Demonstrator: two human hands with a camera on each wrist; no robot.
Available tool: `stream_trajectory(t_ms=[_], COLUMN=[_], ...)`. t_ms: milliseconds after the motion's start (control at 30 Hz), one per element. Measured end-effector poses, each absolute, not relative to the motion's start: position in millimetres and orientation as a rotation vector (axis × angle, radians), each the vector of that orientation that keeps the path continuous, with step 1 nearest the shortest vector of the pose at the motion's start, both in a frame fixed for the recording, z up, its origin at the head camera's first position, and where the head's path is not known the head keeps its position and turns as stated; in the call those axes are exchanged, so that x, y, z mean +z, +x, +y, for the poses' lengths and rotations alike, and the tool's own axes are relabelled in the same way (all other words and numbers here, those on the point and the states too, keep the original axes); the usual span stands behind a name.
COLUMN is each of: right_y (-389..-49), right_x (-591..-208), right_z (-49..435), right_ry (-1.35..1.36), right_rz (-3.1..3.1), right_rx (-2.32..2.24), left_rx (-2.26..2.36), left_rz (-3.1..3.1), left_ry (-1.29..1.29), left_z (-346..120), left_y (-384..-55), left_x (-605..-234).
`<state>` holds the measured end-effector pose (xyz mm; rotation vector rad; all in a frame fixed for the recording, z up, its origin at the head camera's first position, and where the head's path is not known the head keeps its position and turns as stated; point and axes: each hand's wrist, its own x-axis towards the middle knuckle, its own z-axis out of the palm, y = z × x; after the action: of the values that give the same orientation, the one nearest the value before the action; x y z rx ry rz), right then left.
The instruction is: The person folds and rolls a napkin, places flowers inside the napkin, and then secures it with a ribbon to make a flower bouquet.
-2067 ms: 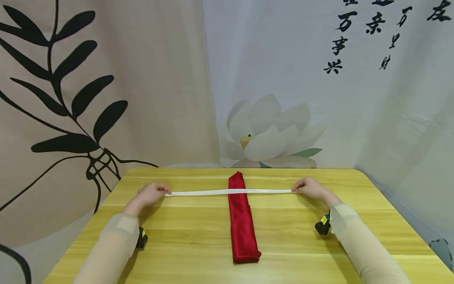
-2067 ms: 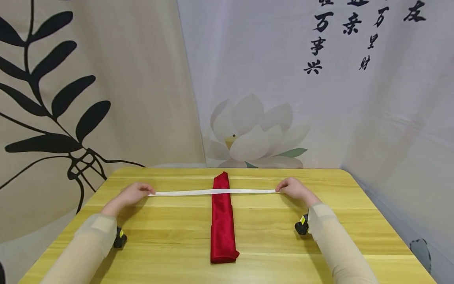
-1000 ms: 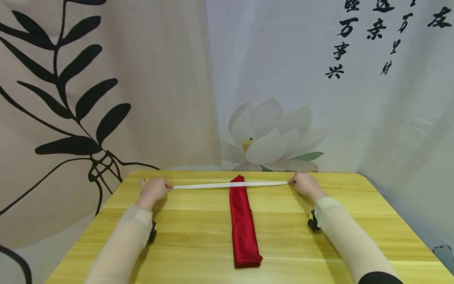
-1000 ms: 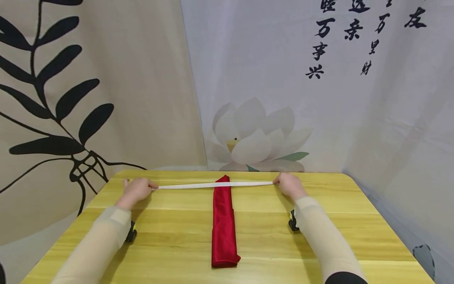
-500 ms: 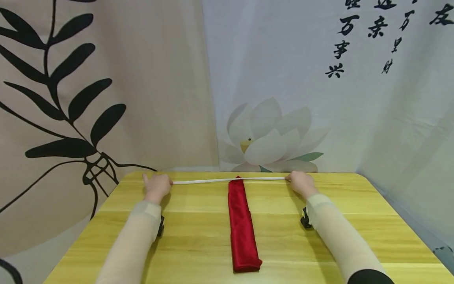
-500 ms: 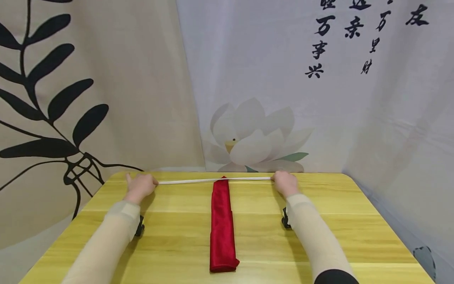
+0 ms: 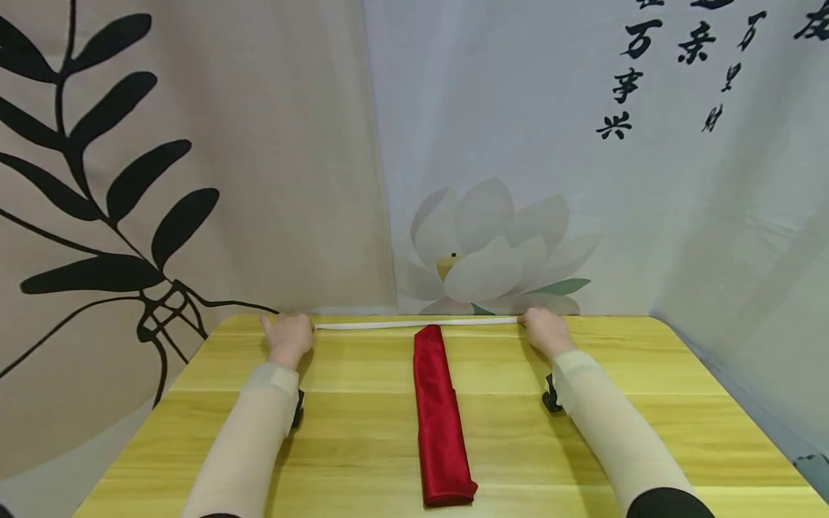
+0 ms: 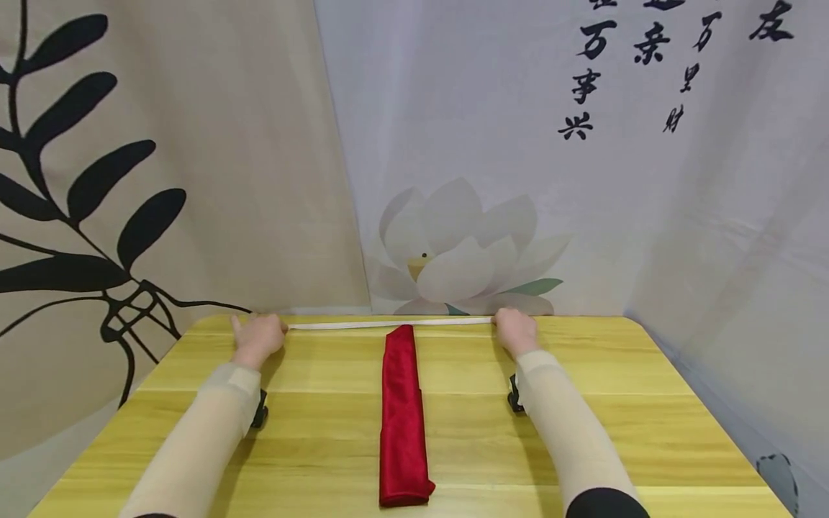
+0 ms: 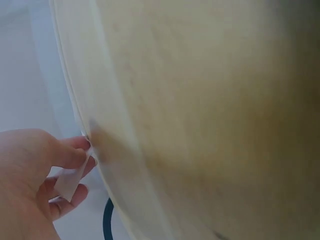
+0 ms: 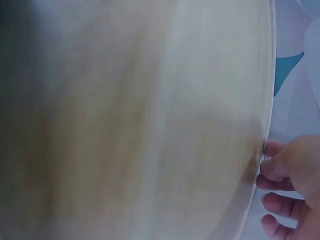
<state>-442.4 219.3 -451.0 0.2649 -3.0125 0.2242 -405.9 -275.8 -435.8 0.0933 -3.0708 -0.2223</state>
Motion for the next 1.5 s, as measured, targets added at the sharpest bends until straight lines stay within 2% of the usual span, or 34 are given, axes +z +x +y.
stream_trajectory(t_ms=[533, 1500], right_y=[-454.8, -456.5], right_x=[-450.9, -447.9], right_z=[215.8, 218.6], right_ry=[0.192, 0.185], right_rz=[-3.039, -3.072], right_rx=[0.237, 0.234], left_rx=[-0.219, -0.214], left_rz=[-3.089, -3.111], left_ry=[0.138, 0.107], left_z=[-276.5, -278.9], left_y=[-424.4, -431.5], left_x=[-441.7, -441.7])
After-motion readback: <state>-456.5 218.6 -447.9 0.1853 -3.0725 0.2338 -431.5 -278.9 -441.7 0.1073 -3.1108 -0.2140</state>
